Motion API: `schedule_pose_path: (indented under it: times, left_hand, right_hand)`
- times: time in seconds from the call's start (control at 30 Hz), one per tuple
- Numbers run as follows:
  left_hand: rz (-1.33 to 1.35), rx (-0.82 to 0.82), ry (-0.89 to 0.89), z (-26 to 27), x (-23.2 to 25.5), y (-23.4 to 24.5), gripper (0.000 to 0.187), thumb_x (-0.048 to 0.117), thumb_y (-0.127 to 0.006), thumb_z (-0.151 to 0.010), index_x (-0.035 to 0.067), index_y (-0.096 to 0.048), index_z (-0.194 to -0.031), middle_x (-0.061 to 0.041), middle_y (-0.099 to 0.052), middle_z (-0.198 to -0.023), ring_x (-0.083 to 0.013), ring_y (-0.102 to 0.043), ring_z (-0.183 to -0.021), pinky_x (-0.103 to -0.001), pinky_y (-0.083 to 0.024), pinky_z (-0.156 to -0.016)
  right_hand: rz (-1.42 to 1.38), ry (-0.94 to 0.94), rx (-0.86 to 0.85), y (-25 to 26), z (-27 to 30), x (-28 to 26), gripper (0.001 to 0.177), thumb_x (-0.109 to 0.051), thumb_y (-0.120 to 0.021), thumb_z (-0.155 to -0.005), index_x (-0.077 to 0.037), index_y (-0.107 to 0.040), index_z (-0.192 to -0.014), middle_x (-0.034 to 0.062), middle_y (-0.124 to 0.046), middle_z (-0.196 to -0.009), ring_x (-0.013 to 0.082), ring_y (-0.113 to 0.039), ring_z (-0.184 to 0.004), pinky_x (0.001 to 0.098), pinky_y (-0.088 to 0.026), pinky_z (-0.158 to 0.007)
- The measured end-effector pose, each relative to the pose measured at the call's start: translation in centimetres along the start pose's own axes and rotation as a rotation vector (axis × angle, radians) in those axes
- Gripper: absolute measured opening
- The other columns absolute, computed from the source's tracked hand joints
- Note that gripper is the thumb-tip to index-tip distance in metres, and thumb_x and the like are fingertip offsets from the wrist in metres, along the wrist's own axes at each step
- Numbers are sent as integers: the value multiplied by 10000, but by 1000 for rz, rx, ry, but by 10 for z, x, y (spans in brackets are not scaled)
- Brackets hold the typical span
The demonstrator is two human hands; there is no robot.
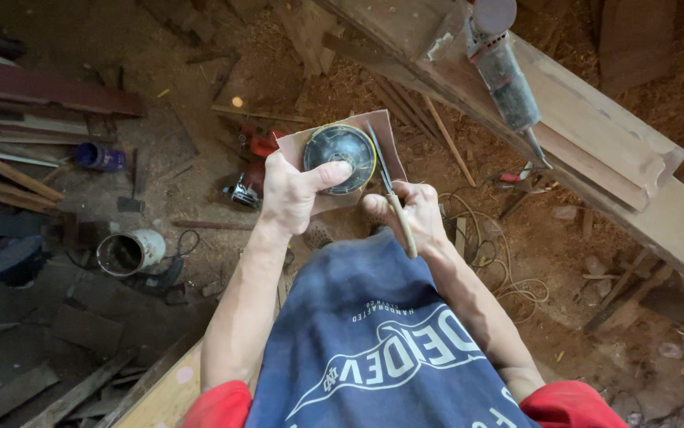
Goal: The person prepares a sanding disc by cutting it with scissors, attaches it to an orbital sander, and sands a wooden plank. The person then uses an electric planer to further smooth the plank's surface.
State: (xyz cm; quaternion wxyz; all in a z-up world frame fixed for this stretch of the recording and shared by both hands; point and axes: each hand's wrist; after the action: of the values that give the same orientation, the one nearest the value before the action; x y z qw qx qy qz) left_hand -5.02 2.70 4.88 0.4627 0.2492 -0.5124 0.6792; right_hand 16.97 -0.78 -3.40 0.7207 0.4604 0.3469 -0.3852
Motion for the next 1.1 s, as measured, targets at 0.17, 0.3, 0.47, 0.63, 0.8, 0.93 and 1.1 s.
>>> schedule_pose_path:
  times: [0.17,0.3,0.47,0.63,0.8,0.93,1.1]
  left_hand:
    - [-221,-34,-98,-5,10,10,430,75,-845,-776,-53,-712,-1165,-91,-759,-1057,-162,-736,-936,-320,-633,-865]
    - [-276,-54,-171,-6,11,11,415,88,-834,-779,-40,-722,-1157,-71,-764,-1062,-142,-738,-952,-298,-626,-887]
    - [-151,-149,11,-6,9,2,443,99,-848,-766,-45,-720,-1164,-68,-761,-1040,-145,-722,-926,-314,-613,-837]
    - [-280,-164,12,-5,13,1,489,108,-862,-745,-37,-728,-1192,-54,-766,-1064,-128,-717,-965,-288,-599,-888]
    - [-458,-172,11,-10,17,8,465,78,-856,-724,-34,-742,-1161,-56,-782,-1047,-122,-725,-952,-284,-597,-889]
    - [-468,-166,63,-8,18,10,464,74,-847,-700,-23,-748,-1142,-48,-784,-1025,-112,-723,-924,-279,-592,-871]
    - [-428,-219,121,-10,19,11,427,70,-828,-695,-5,-761,-1109,-31,-784,-1000,-97,-718,-897,-273,-590,-852]
  right_hand:
    - [-432,-17,-309,14,-6,-10,610,-597,-841,-750,-44,-661,-934,-66,-574,-773,37,-514,-698,235,-418,-588]
    - [-749,-48,-475,15,-1,-10,697,-676,-776,-769,-52,-692,-1069,-49,-606,-791,56,-555,-705,223,-442,-600]
    - [-649,-25,-307,13,3,-8,673,-644,-847,-740,-34,-695,-980,-50,-576,-806,58,-504,-725,227,-390,-615]
    - [-490,-22,-290,24,-1,-14,598,-613,-878,-692,-75,-686,-870,-77,-583,-771,35,-513,-710,236,-407,-596]
    - [-485,-119,-350,28,2,-11,508,-536,-886,-739,-94,-634,-725,-93,-517,-666,31,-438,-608,241,-310,-522]
    - [-375,-238,-218,20,4,-11,471,-443,-915,-732,-50,-659,-690,-43,-520,-606,62,-422,-542,264,-287,-475]
    - [-353,-124,-249,21,3,-13,398,-428,-909,-691,-77,-734,-761,-91,-629,-646,25,-541,-597,247,-423,-516]
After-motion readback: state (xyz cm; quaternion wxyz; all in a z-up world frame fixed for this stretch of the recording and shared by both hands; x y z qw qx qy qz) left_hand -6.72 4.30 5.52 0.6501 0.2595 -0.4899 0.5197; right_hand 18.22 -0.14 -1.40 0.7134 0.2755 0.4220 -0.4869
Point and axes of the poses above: each hand's wrist, its own z-axis away from the middle knuckle, its own y-axis out of the back of the hand, x = y × z
